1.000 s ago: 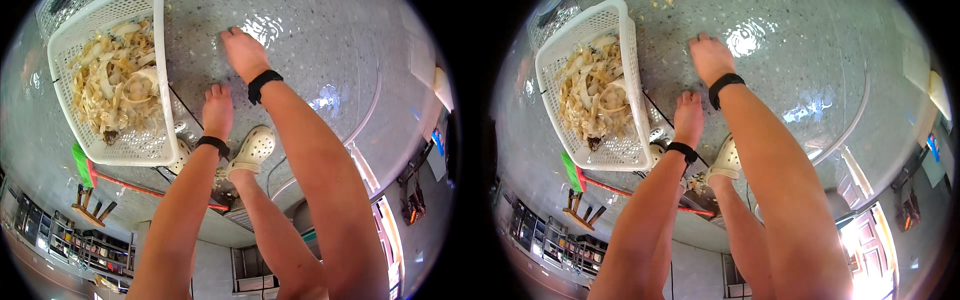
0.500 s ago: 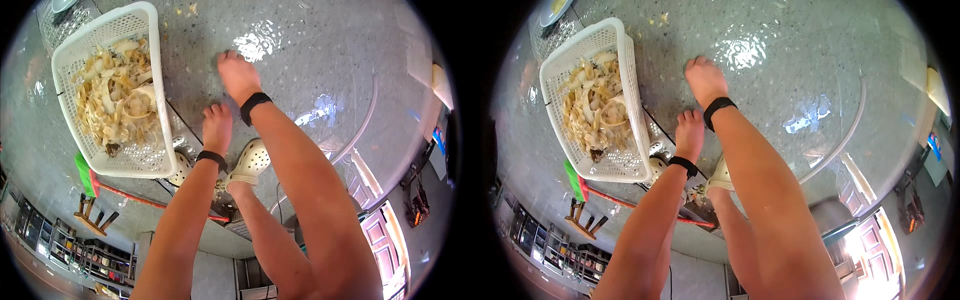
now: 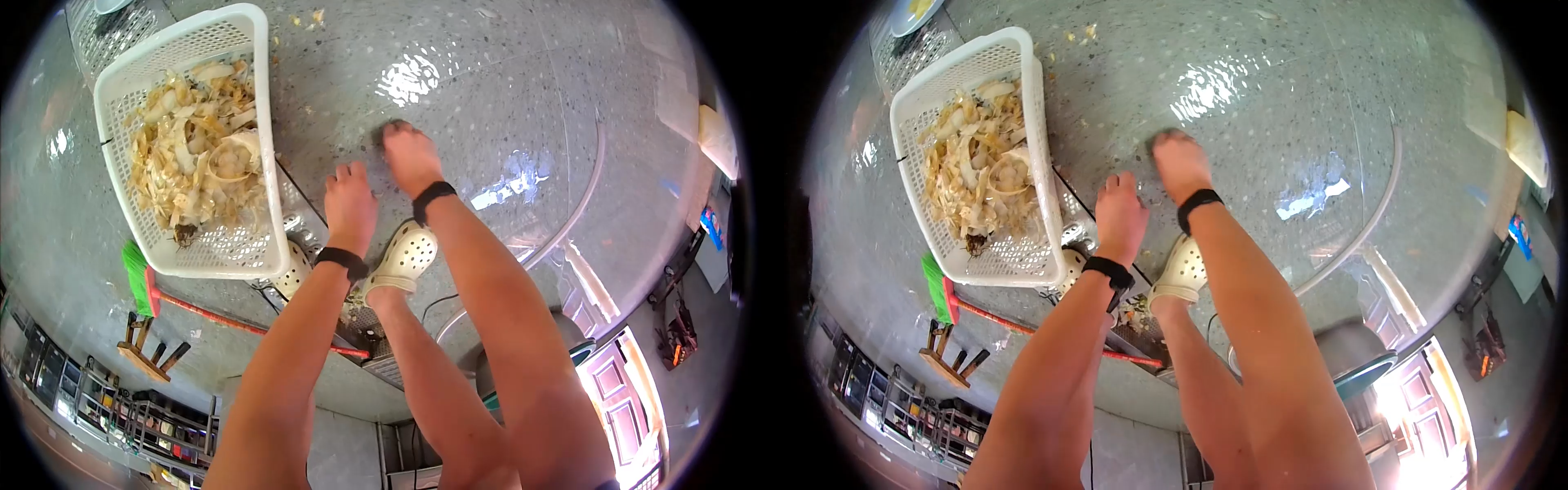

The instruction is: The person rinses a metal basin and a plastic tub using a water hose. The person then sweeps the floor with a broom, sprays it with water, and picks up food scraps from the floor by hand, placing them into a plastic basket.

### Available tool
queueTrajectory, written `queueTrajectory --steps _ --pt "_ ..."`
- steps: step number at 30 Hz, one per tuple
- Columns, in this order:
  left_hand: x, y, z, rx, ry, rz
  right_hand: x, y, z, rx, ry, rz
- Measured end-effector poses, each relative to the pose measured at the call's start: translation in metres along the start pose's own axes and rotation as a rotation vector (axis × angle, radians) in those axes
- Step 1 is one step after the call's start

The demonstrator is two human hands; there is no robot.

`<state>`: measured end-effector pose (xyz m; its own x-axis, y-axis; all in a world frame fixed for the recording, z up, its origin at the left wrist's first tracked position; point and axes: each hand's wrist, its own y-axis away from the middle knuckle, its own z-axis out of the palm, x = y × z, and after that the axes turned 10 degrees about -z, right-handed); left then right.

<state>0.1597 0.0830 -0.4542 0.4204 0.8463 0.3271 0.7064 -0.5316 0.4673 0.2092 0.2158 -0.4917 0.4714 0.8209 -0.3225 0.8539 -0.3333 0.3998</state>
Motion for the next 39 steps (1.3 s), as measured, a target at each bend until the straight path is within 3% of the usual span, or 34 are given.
queueTrajectory --steps 6,10,12,13,15,17,19,21,23,26,29,30,34,36,38,39 --pt "-0.018 0.028 -0.108 0.065 0.343 -0.106 -0.037 0.039 -0.03 -0.021 -0.356 0.283" --pt "-0.086 0.025 -0.17 0.067 0.227 -0.272 -0.135 0.041 -0.08 0.169 -0.828 0.18" --pt "-0.117 0.017 -0.193 0.04 0.295 -0.384 -0.182 0.026 -0.108 0.153 -1.109 0.14" --pt "-0.131 0.011 -0.2 0.181 0.174 -0.296 -0.207 0.016 -0.099 0.217 -1.17 0.078" --pt "-0.144 0.0 -0.203 0.46 -0.059 -0.12 -0.222 0.001 -0.094 0.29 -1.142 0.003" --pt "-0.144 -0.004 -0.203 0.424 0.094 -0.228 -0.223 -0.011 -0.099 0.298 -0.985 -0.017" --pt "-0.145 -0.009 -0.203 0.343 0.299 -0.29 -0.189 -0.026 -0.104 0.283 -1.008 0.11" --pt "-0.134 -0.01 -0.197 0.268 0.303 -0.316 -0.135 -0.031 -0.088 0.481 -0.81 0.153" --pt "-0.128 -0.009 -0.183 0.231 0.295 -0.348 -0.078 -0.025 -0.076 0.489 -1.0 0.305" --pt "-0.129 -0.016 -0.15 0.301 0.117 -0.167 -0.02 -0.008 -0.077 0.402 -0.46 0.138" --pt "-0.103 -0.022 -0.147 0.286 0.006 0.03 0.017 -0.006 -0.095 0.171 -0.525 0.055" --pt "-0.098 -0.023 -0.15 0.275 -0.018 0.073 0.03 -0.011 -0.095 0.205 -0.458 0.093" --pt "-0.076 -0.04 -0.154 0.343 0.084 -0.035 0.108 -0.066 -0.112 0.215 -0.079 0.198" --pt "-0.058 -0.056 -0.165 0.352 0.13 0.098 0.156 -0.098 -0.11 0.218 0.062 0.238" --pt "-0.026 -0.067 -0.18 0.316 0.23 0.163 0.225 -0.134 -0.088 0.176 0.27 0.137" --pt "-0.009 -0.076 -0.179 0.281 0.32 0.216 0.214 -0.139 -0.106 0.238 0.22 0.113"
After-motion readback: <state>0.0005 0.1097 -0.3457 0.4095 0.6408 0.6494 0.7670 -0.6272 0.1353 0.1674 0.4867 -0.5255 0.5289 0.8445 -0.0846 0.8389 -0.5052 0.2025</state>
